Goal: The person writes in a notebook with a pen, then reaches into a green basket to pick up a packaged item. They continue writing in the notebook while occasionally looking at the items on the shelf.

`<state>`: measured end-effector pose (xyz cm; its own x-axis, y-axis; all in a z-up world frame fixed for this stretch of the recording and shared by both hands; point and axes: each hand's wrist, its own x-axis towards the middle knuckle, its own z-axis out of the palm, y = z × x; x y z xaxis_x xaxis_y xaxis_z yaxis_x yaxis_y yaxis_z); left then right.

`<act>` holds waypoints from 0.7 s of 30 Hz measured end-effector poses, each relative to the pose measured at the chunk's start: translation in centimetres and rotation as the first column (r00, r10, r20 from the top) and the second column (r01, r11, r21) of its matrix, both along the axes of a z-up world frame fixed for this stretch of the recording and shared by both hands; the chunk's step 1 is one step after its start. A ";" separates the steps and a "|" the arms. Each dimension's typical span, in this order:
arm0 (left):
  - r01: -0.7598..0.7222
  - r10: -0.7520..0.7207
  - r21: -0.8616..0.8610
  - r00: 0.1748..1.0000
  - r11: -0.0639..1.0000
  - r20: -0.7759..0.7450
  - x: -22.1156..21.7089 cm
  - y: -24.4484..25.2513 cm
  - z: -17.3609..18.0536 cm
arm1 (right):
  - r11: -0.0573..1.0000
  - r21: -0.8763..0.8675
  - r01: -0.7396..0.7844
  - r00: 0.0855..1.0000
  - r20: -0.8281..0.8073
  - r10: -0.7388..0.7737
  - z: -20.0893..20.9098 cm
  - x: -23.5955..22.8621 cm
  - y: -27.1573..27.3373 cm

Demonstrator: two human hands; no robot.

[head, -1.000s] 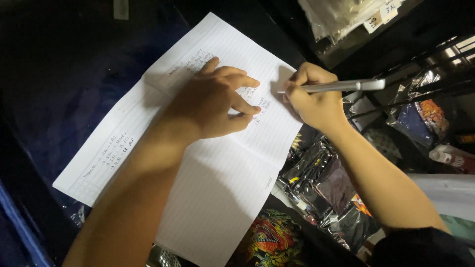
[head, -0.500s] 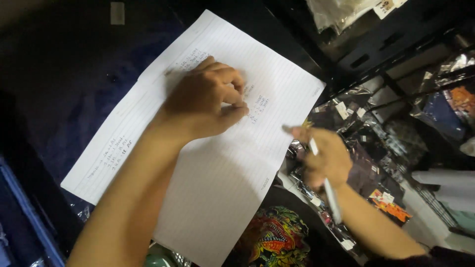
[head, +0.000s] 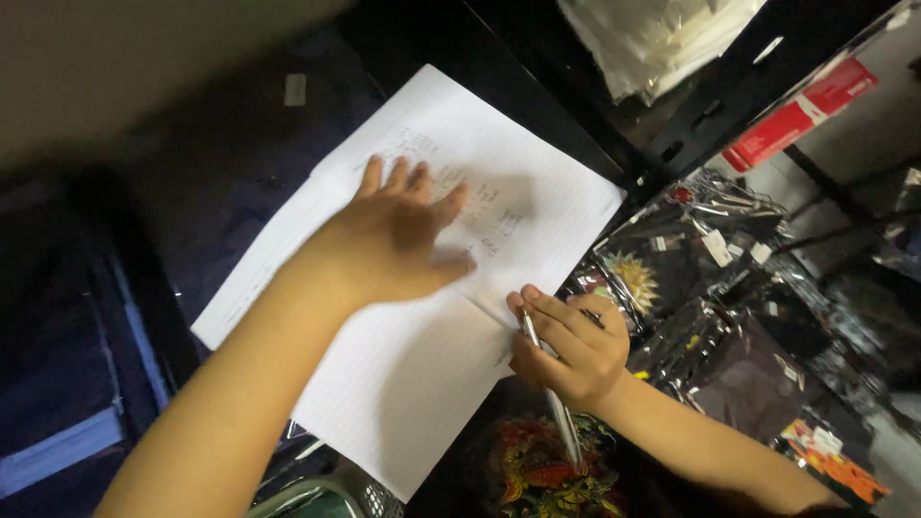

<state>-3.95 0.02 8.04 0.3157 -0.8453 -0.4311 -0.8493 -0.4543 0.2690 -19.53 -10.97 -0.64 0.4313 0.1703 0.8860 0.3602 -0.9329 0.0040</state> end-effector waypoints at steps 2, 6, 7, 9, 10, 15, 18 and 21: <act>-0.036 0.001 0.098 0.943 0.995 0.334 -1.7 1.0 -0.5 | 0.999 -0.036 0.030 0.998 0.064 -0.027 0.1 0.1 0.2; 0.029 -0.028 -0.004 0.981 1.000 0.191 -6.3 3.0 -0.1 | 0.995 -0.062 0.078 0.997 -0.006 -0.078 0.6 0.0 1.0; 0.144 -0.057 -0.164 0.892 0.976 0.449 -6.7 3.9 -2.0 | 0.994 -0.068 0.085 0.996 -0.005 -0.085 0.5 0.3 1.1; 0.282 -0.008 -0.292 0.731 0.914 0.682 -7.4 5.0 -3.9 | 0.993 -0.085 0.087 0.996 0.007 -0.086 0.4 0.7 1.3; 0.210 0.007 -0.260 0.767 0.943 0.642 -7.5 5.2 -4.0 | 0.994 -0.094 0.064 0.998 0.001 -0.064 0.3 0.9 1.3; 0.056 0.085 -0.280 0.880 0.958 0.467 -7.3 8.5 -3.6 | 0.964 -0.052 -0.262 0.960 -0.115 0.254 2.0 1.2 -0.5; 0.066 0.122 -0.323 0.840 0.944 0.529 -7.6 10.3 -3.8 | 0.983 0.055 -0.176 0.984 -0.027 0.177 2.8 1.8 -2.6; -0.034 0.200 -0.393 0.899 0.919 0.390 -8.3 10.7 -4.1 | 0.941 0.302 -0.149 0.950 0.308 0.052 1.2 2.9 -5.8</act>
